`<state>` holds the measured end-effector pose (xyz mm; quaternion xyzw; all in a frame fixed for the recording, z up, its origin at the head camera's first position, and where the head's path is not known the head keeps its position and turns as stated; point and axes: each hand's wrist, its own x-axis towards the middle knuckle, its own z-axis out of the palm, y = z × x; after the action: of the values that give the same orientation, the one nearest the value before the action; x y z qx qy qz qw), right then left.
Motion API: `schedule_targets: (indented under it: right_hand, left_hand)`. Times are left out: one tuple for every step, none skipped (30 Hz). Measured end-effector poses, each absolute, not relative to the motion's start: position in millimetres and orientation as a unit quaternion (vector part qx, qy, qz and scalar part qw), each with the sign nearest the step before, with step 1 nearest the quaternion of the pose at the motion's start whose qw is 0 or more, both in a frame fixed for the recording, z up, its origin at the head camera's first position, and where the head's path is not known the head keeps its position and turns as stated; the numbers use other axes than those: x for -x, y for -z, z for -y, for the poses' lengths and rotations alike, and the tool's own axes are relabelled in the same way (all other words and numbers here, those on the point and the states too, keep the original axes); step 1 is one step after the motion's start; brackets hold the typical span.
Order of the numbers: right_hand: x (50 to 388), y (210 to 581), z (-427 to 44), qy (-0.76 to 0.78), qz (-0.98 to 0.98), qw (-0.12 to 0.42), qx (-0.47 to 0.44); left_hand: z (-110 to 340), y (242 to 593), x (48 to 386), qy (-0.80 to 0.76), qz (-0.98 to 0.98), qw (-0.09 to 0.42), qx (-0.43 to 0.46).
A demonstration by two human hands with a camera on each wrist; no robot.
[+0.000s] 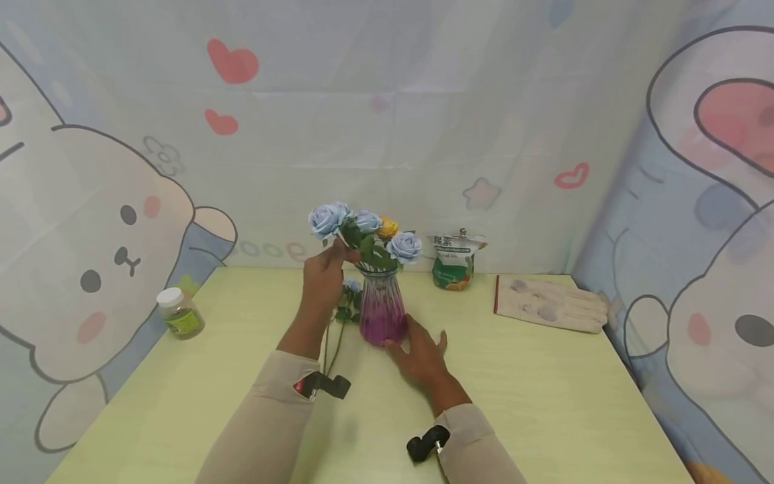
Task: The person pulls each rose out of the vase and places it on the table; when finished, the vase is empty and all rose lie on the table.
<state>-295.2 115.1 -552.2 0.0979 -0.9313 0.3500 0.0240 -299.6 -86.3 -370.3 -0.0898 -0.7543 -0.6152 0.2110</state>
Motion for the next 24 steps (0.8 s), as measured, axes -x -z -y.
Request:
schedule_targets:
  right_hand:
    - [295, 552, -115, -0.349, 0.932, 0.023, -0.097]
    - [295, 552, -115, -0.348, 0.932, 0.023, -0.097]
    - [295, 553, -115, -0.347, 0.932, 0.025, -0.098]
    - [295, 553, -115, -0.346, 0.933, 0.025, -0.098]
    - [296, 554, -116, -0.346, 0.933, 0.026, -0.097]
    - [296, 554, -116, -0.345, 0.933, 0.026, -0.097]
    - [295, 554, -116, -0.346, 0.933, 0.029, -0.098]
    - [295, 554, -116, -0.346, 0.932, 0.03, -0.099]
    - [295, 554, -116, -0.347, 0.932, 0.033, -0.1]
    - [295, 554, -116, -0.349, 0.931, 0.032, -0.1]
    - [295, 554, -116, -0.352, 0.93, 0.034, -0.101]
    - [295, 553, -116, -0.354, 0.929, 0.033, -0.101]
    - [294, 553, -116, -0.355, 0.929, 0.034, -0.101]
    - [294, 553, -115, -0.355, 0.929, 0.034, -0.101]
    - [294, 552, -115, -0.356, 0.928, 0.034, -0.101]
    - [294, 552, -115, -0.355, 0.929, 0.033, -0.101]
    - [294, 552, -115, -0.355, 0.929, 0.032, -0.1]
    - [293, 552, -115, -0.354, 0.929, 0.032, -0.101]
    - [293, 552, -115, -0.354, 0.929, 0.032, -0.101]
    - [293, 552, -115, -0.353, 0.93, 0.031, -0.101]
    - [293, 553, -115, -0.352, 0.93, 0.03, -0.101]
    - [294, 553, -116, -0.351, 0.93, 0.029, -0.102]
    - [294, 553, -116, -0.351, 0.931, 0.029, -0.102]
    - [294, 553, -116, -0.35, 0.931, 0.028, -0.103]
  left_hand:
    - [87, 370, 299, 0.62, 0.748, 0.211, 0.102]
    - [88, 370, 299, 0.626, 0.741, 0.214, 0.115]
    - [89, 370, 298, 0.632, 0.732, 0.219, 0.127]
    - [89, 370, 298, 0.64, 0.722, 0.223, 0.138]
    - [89, 370, 298, 0.649, 0.711, 0.227, 0.148]
    - [89, 370, 298, 0.656, 0.701, 0.234, 0.154]
    - [89, 371, 299, 0.661, 0.693, 0.242, 0.158]
    - [89, 372, 300, 0.663, 0.687, 0.253, 0.157]
    - [88, 372, 300, 0.664, 0.682, 0.264, 0.154]
    - [88, 373, 301, 0.666, 0.677, 0.275, 0.15]
    - [88, 373, 302, 0.671, 0.668, 0.285, 0.148]
    - [87, 373, 303, 0.676, 0.659, 0.295, 0.146]
    - [87, 373, 304, 0.683, 0.649, 0.301, 0.143]
    - [87, 373, 305, 0.692, 0.638, 0.307, 0.141]
    - [87, 373, 305, 0.702, 0.625, 0.311, 0.139]
    - [87, 372, 306, 0.714, 0.61, 0.315, 0.139]
    - [88, 372, 306, 0.724, 0.596, 0.319, 0.136]
    - [88, 371, 307, 0.732, 0.585, 0.324, 0.133]
    - [89, 371, 307, 0.738, 0.575, 0.328, 0.128]
    - [90, 370, 307, 0.743, 0.566, 0.334, 0.124]
    - [91, 369, 308, 0.748, 0.558, 0.339, 0.121]
    - [92, 368, 308, 0.752, 0.55, 0.344, 0.117]
    - [93, 367, 308, 0.756, 0.544, 0.348, 0.111]
    - [95, 365, 308, 0.762, 0.536, 0.349, 0.104]
